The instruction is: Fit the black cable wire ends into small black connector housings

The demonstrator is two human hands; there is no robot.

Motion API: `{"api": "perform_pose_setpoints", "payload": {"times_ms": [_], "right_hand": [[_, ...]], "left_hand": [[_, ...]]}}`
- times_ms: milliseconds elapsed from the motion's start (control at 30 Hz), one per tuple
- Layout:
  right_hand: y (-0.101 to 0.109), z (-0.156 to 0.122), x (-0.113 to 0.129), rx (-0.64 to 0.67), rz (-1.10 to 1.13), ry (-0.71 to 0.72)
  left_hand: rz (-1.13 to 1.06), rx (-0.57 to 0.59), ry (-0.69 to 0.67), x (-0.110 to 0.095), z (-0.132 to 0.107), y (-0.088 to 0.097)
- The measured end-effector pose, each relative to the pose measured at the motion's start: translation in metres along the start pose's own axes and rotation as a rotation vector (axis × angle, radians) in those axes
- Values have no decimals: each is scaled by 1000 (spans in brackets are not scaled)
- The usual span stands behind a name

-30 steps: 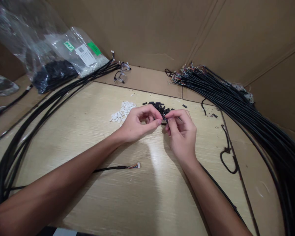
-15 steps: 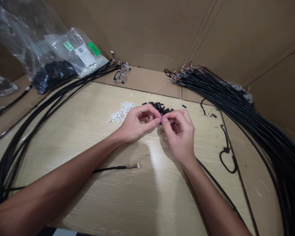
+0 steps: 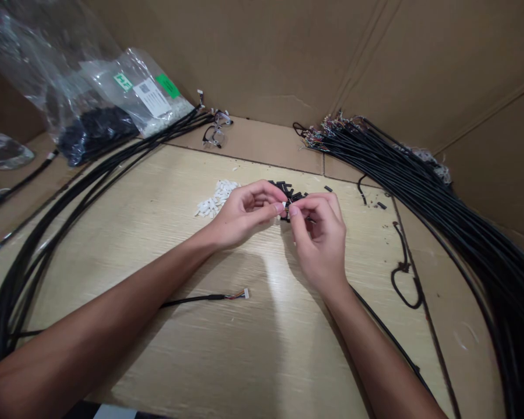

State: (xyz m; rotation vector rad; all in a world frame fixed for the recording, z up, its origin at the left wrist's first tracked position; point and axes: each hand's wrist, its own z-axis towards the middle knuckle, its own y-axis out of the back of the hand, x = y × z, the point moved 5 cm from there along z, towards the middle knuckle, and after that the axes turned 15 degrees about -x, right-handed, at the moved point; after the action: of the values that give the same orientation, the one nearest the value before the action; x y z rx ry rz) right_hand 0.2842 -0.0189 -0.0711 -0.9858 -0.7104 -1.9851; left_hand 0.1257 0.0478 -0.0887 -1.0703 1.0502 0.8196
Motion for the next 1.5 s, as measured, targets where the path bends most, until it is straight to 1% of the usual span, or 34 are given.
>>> {"api": "perform_pose_setpoints", "payload": {"times_ms": [133, 200, 300, 467, 600, 800, 867, 1167, 1300, 1400, 1500], "right_hand": [[2, 0, 4, -52, 12, 21], [1, 0, 7, -48, 0, 34], [0, -1, 9, -35, -27, 58], [1, -1, 13, -57, -42, 78], [3, -2, 16, -91, -113, 106], [4, -5, 28, -115, -191, 243], [3, -6, 32, -117, -209, 270], [4, -7, 40, -110, -208, 331], [4, -8, 42, -126, -198, 348], [4, -9, 41, -131, -182, 311], [3, -8, 32, -108, -134, 165]], "left_hand": [[16, 57, 81, 3, 0, -2], [39, 94, 76, 2, 0, -3], [37, 120, 63, 0, 1, -3], [32, 139, 47, -2, 1, -2], [34, 159, 35, -3, 0, -2], [47, 166, 57, -5, -1, -3], [54, 163, 64, -6, -1, -2], [28, 191, 89, -6, -1, -1], [5, 206, 92, -6, -1, -2], [-7, 216, 83, -7, -1, -2], [-6, 207, 87, -6, 0, -2]]}}
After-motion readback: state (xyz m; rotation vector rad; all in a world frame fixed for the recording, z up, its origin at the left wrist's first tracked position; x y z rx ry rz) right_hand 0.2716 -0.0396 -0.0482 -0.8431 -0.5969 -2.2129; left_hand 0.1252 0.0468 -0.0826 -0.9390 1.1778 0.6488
